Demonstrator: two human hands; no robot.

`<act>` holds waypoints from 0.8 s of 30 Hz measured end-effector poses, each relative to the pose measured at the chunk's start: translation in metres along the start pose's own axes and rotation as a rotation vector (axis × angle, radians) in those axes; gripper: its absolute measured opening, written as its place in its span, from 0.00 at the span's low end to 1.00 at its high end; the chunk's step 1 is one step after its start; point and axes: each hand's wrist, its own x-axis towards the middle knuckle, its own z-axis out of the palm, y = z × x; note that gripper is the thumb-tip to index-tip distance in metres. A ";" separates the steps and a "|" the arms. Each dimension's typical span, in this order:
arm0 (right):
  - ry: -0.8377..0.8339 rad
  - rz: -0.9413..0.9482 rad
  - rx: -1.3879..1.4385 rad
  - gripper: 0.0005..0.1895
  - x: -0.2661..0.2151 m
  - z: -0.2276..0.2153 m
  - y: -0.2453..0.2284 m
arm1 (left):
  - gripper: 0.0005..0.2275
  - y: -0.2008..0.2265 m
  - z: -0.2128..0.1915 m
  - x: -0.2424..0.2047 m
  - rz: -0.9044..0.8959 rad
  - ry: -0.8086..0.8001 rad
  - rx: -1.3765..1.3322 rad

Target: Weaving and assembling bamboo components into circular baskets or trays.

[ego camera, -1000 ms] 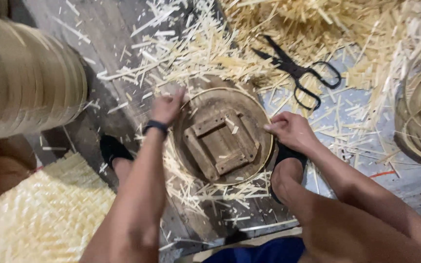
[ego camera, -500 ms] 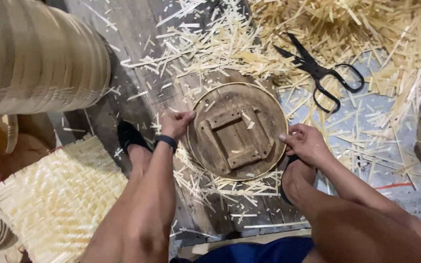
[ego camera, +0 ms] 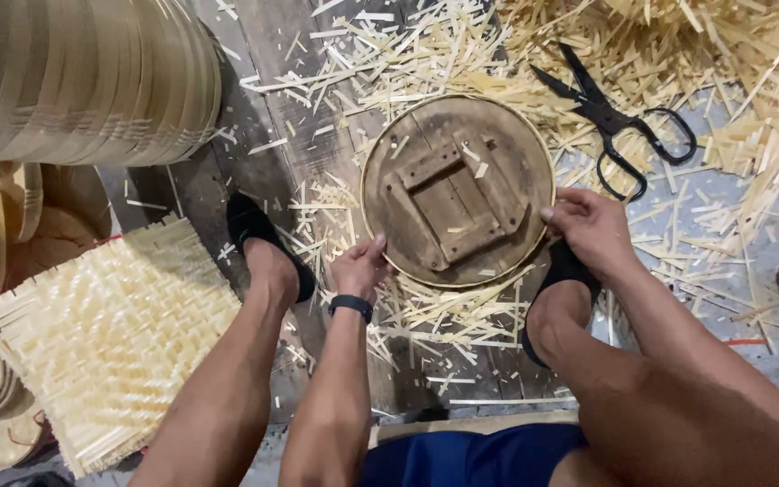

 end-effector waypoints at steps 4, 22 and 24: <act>-0.026 0.381 -0.009 0.18 -0.017 0.008 -0.019 | 0.11 0.022 0.033 -0.072 -0.228 0.050 0.322; 0.002 -0.293 -0.407 0.28 -0.030 0.062 -0.117 | 0.12 0.054 0.044 -0.091 -0.215 0.032 -0.085; -0.357 -0.289 -0.373 0.30 -0.026 0.090 -0.145 | 0.20 0.030 0.020 -0.073 0.245 0.021 0.140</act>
